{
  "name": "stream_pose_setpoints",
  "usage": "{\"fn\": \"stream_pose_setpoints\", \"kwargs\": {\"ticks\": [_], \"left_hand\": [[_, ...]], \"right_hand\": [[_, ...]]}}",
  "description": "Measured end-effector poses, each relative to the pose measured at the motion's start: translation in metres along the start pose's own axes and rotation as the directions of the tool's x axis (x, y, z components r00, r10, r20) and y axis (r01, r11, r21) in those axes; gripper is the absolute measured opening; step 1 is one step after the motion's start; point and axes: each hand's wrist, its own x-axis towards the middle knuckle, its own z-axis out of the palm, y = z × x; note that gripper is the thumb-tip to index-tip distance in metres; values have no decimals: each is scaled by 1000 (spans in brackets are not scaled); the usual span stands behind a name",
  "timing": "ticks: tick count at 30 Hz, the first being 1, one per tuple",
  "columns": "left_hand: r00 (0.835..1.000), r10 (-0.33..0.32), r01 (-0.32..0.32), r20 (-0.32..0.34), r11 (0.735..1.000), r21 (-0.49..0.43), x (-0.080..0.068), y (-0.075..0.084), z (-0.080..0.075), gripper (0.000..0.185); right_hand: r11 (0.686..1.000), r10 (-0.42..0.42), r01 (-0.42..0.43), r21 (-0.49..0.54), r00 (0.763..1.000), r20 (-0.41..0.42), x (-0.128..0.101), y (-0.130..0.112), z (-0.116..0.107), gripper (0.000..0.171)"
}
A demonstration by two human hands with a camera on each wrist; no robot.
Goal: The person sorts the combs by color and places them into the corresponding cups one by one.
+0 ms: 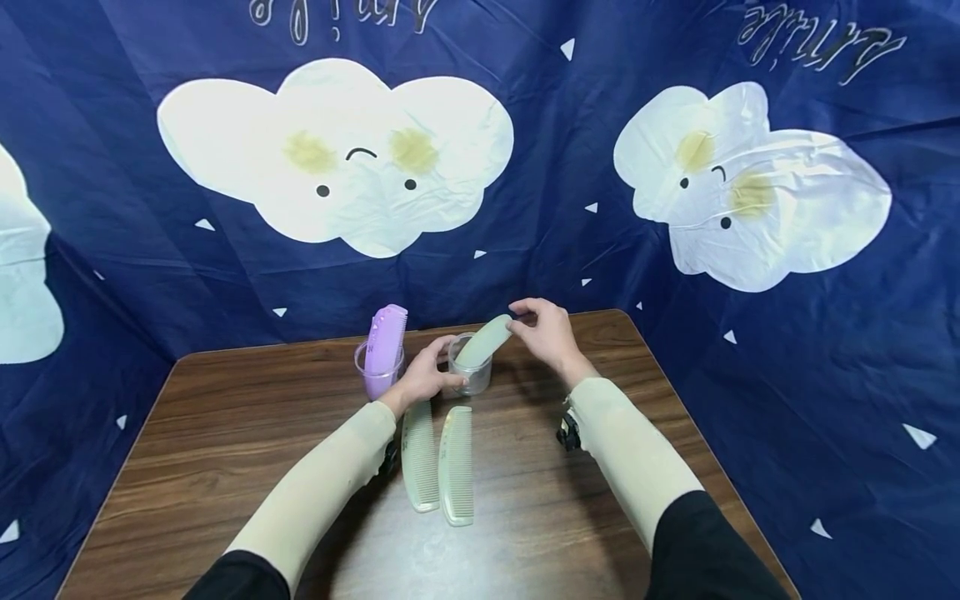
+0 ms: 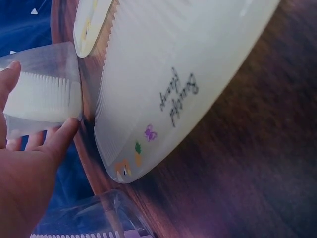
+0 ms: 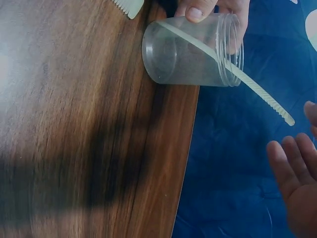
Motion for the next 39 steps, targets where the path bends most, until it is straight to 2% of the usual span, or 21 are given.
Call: {"fn": "stream_pose_setpoints", "kwargs": {"ticks": [4,9,15,22,28,34,39], "left_hand": [[1000,-5,5,3,1000,-1,-1,1,0,89],[1000,-22,22,-6,1000,19,-1,1,0,89],[999,-45,45,-7,998,33,-1,-1,-1,91],[1000,-30,30,-1,999,36,-1,-1,-2,93],[1000,-14,13,10,999,49,1,-2,-2,94],[1000,10,-11,20,999,34,3,-4,-1,91],[1000,12,-13,15,1000,22,3,-4,-1,90]], "right_hand": [[999,-44,43,-14,999,-2,-6,2,-3,32],[997,-72,71,25,997,12,-15,3,-4,33],[994,-104,102,25,993,54,-29,4,-2,37],[994,-108,104,45,987,115,-48,4,4,34],[986,-163,151,75,970,180,-66,8,18,31],[980,-193,172,102,943,269,-87,10,34,33],[977,-211,187,105,929,303,-99,11,46,35]]}}
